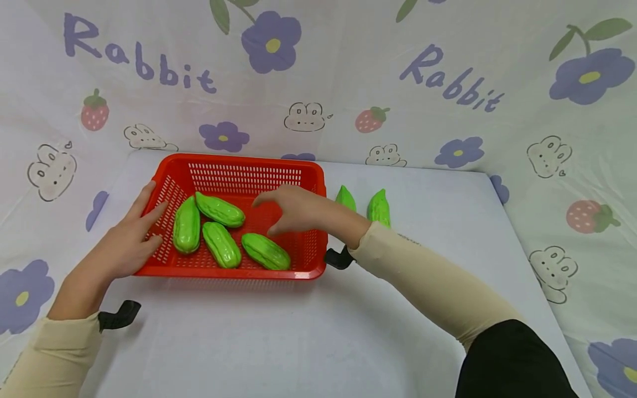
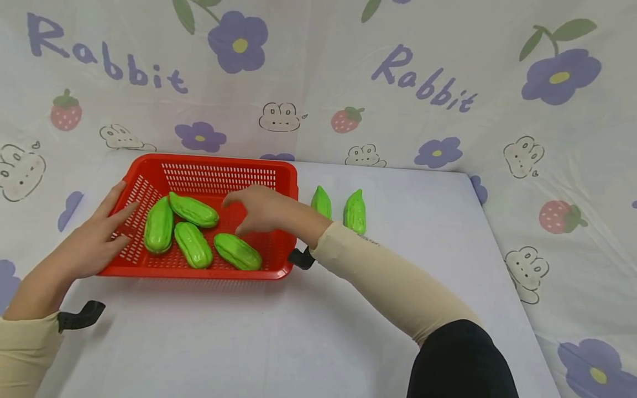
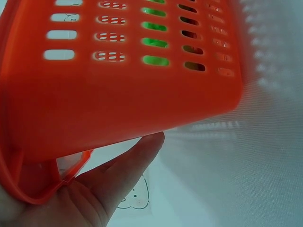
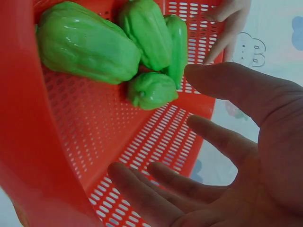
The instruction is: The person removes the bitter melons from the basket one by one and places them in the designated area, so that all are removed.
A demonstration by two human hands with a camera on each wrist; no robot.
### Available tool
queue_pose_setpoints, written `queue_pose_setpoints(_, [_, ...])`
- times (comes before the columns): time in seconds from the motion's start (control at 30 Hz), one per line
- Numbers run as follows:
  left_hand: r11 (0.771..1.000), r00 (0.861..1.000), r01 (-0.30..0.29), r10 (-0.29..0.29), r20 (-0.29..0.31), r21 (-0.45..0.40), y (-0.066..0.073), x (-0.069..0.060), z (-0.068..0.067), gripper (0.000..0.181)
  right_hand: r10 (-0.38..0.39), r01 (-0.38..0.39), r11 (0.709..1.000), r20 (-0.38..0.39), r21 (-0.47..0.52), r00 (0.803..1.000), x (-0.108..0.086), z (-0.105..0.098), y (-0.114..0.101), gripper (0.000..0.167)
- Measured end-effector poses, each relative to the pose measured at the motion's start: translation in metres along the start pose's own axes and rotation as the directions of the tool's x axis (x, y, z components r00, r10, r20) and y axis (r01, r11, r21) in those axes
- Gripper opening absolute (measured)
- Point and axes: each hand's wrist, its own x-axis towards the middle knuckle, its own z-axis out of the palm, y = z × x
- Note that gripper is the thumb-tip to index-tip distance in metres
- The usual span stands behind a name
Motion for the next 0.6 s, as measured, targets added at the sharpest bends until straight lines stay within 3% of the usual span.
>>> queue_pose_setpoints(0.6, [1.000,1.000,0.015,-0.015,0.002,0.001,0.002,0.001,0.000,0.070,-0.056,0.056,0.998,0.070,0.008,0.996,0.011,0.013,0.003,0.058])
